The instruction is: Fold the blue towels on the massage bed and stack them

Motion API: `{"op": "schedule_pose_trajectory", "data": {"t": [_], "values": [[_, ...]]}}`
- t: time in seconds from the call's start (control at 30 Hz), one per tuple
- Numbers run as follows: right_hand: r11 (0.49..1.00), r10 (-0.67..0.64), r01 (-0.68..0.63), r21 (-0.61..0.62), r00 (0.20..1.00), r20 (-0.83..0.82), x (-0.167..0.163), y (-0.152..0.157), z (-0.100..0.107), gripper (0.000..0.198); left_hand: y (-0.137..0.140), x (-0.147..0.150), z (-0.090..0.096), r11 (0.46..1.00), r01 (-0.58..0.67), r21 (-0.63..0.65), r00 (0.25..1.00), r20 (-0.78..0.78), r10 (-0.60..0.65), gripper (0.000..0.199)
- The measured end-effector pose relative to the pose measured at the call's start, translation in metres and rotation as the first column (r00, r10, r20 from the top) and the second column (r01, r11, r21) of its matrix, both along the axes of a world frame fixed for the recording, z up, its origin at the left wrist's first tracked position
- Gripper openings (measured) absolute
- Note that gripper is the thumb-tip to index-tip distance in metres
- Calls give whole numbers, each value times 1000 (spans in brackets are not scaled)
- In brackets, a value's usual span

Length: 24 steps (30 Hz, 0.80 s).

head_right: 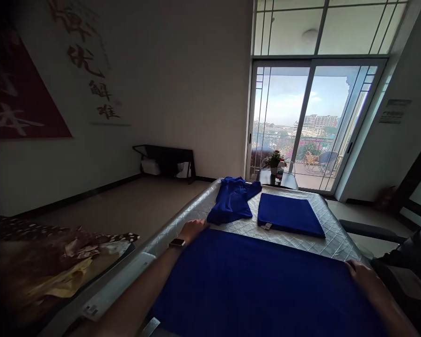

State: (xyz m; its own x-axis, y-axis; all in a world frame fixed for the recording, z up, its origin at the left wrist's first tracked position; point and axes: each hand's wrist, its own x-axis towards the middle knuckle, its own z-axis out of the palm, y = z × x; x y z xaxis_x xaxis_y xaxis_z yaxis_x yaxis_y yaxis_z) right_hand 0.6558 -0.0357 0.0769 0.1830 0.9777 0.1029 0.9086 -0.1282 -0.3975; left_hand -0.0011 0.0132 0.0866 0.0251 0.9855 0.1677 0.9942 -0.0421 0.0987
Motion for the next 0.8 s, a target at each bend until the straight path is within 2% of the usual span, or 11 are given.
{"op": "schedule_pose_trajectory", "data": {"t": [0.07,0.17,0.23,0.3,0.43,0.53,0.63,0.8], "values": [[999,-21,17,47,995,95,-5,-4,2,33,-6,1,5,997,-6,73,1000,-3,6,30],[981,-93,47,188,965,245,-24,-16,6,38,-15,5,7,987,14,159,1000,-4,-13,29],[964,-37,-31,263,968,249,-51,-24,8,39,-21,13,5,985,42,168,999,1,-42,29],[949,92,-144,281,977,192,-88,-29,5,42,-28,26,-1,986,86,144,996,12,-88,30],[937,294,-321,137,938,185,-178,-33,-12,53,-53,51,-17,978,196,72,979,45,-199,41],[906,407,-421,39,894,187,-229,-37,-25,60,-75,52,-29,969,247,-26,965,95,-244,58],[899,435,-436,-35,882,182,-250,-42,-32,69,-95,37,-39,968,227,-110,968,131,-212,68],[899,437,-425,-106,883,169,-243,-40,-35,74,-112,14,-47,981,174,-89,978,136,-161,69]]}}
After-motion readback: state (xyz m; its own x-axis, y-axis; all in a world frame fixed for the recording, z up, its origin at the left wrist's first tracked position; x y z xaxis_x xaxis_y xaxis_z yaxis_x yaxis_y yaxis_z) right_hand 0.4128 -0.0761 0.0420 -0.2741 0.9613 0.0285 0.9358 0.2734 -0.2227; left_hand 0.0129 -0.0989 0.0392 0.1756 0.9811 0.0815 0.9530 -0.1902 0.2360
